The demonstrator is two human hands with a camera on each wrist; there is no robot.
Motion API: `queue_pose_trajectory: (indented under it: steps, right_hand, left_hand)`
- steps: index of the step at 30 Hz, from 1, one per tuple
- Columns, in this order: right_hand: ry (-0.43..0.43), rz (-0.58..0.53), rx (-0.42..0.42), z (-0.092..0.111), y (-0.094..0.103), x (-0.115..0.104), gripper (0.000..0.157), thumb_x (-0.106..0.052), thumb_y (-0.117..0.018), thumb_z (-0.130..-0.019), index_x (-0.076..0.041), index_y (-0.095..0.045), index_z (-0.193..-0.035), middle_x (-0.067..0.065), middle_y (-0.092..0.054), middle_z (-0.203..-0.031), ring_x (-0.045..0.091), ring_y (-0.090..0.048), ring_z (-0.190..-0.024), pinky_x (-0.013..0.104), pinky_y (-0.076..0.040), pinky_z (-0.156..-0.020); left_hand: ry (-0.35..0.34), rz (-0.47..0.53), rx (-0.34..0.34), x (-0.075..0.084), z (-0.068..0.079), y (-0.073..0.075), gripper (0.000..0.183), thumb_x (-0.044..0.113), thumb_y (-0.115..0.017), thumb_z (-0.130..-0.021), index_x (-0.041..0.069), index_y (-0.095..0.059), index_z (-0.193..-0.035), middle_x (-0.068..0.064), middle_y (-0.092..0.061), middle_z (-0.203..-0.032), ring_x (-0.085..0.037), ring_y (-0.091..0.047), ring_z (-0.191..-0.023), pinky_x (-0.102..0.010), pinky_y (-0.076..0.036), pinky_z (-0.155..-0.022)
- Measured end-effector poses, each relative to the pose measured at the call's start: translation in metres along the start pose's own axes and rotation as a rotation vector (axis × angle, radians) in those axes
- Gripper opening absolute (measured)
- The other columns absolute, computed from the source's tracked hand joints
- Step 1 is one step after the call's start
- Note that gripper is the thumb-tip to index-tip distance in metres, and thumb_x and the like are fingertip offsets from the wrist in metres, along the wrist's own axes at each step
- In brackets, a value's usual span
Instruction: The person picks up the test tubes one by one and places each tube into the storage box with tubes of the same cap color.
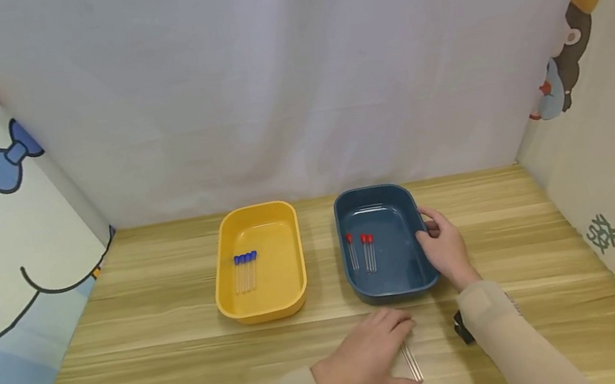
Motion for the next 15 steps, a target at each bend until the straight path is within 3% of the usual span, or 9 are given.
queue_pose_trajectory:
  steps: [15]
  right_hand:
    - [-0.01, -0.003, 0.009, -0.0011, 0.0005, 0.001, 0.054, -0.013, -0.049, -0.106, -0.016, -0.041, -0.159, 0.028, -0.056, -0.142, 0.041, -0.056, -0.13, 0.045, -0.05, -0.1]
  left_hand:
    - [0.115, -0.021, -0.039, -0.0063, -0.0054, -0.0106, 0.093, 0.078, -0.07, -0.079, 0.009, -0.057, -0.14, 0.002, -0.055, -0.128, -0.009, -0.053, -0.117, -0.018, -0.048, -0.104]
Point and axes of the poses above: each hand's wrist, its own z-axis away from the middle knuckle, its own y-axis out of the back of the hand, x = y × z, the point moved 9 cm from there along -z, towards the middle knuckle
